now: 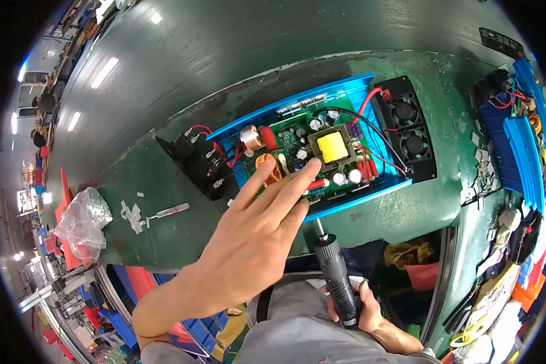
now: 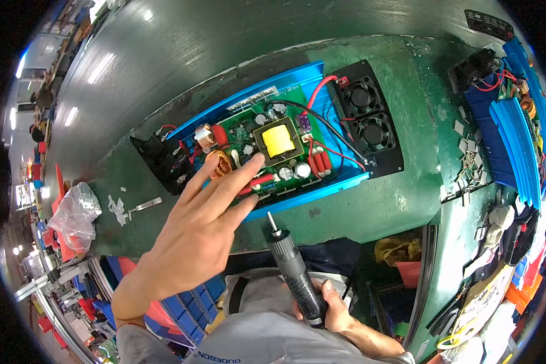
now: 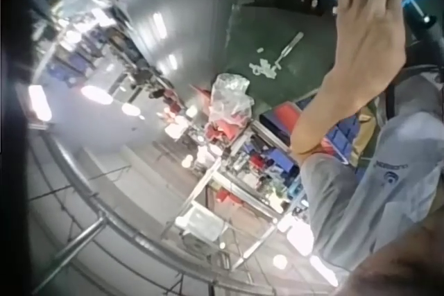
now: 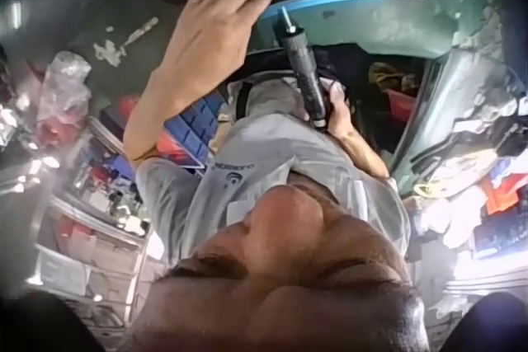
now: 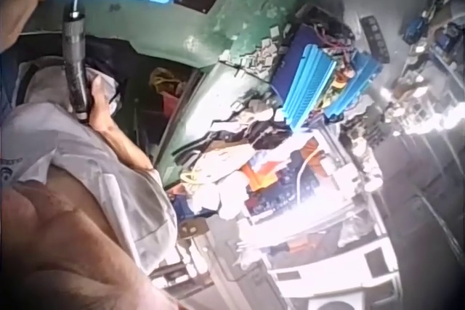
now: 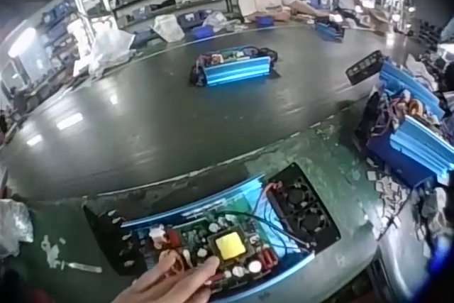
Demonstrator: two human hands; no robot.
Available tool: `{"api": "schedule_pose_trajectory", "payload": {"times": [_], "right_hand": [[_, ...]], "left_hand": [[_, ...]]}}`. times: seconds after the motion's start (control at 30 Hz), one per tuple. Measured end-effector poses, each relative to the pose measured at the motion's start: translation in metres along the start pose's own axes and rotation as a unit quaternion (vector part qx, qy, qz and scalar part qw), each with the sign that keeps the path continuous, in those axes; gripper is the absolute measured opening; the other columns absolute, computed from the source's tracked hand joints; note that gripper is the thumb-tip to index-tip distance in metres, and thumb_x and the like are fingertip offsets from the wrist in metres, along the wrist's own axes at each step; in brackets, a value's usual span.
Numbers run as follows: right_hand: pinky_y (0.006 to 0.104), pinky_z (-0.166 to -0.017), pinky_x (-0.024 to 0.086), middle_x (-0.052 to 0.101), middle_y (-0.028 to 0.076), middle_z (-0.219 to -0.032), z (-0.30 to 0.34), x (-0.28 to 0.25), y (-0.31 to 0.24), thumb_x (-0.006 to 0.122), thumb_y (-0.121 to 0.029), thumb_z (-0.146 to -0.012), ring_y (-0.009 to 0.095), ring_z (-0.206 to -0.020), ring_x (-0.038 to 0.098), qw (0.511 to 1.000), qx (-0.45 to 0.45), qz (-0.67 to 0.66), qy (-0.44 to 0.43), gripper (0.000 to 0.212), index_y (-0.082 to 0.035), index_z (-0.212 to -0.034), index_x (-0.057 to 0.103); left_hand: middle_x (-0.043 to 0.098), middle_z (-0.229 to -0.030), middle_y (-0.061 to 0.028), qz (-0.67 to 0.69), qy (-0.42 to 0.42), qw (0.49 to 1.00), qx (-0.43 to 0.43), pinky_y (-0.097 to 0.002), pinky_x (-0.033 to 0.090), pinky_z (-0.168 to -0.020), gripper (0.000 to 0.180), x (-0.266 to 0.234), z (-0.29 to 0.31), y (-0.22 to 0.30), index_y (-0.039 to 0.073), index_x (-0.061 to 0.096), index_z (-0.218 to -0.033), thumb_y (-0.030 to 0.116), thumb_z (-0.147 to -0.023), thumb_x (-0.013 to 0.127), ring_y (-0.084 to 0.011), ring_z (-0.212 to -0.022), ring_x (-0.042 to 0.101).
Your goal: Assembling electronic components into a blue housing unit using an electric screwdriver on a factory assembly line.
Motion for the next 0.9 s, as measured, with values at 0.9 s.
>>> {"api": "schedule_pose_trajectory", "payload": {"times": [0.9], "right_hand": [[0.0284,-0.056,0.044,0.064,0.008,-0.07,0.015,-0.019,-0.008,0.022,-0.073,-0.099,0.014,-0.058,0.056,0.982,-0.062,0.166,0.061,0.09,0.006,-0.131,0.052]], "left_hand": [[0.064,-0.122,-0.005,-0.076,0.204,0.976,-0.008,-0.0443,0.043,-0.101,0.027,0.016,0.02,0.001,0.006,0.07,-0.104,0.015,-0.079,0.076,-0.0236,-0.107,0.061]]}}
Point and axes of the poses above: each hand's wrist, its own z-axis away from the middle knuckle, its own x-axis out of the palm, y = z × x, the point moved 4 cm from there along -z, towards the middle knuckle
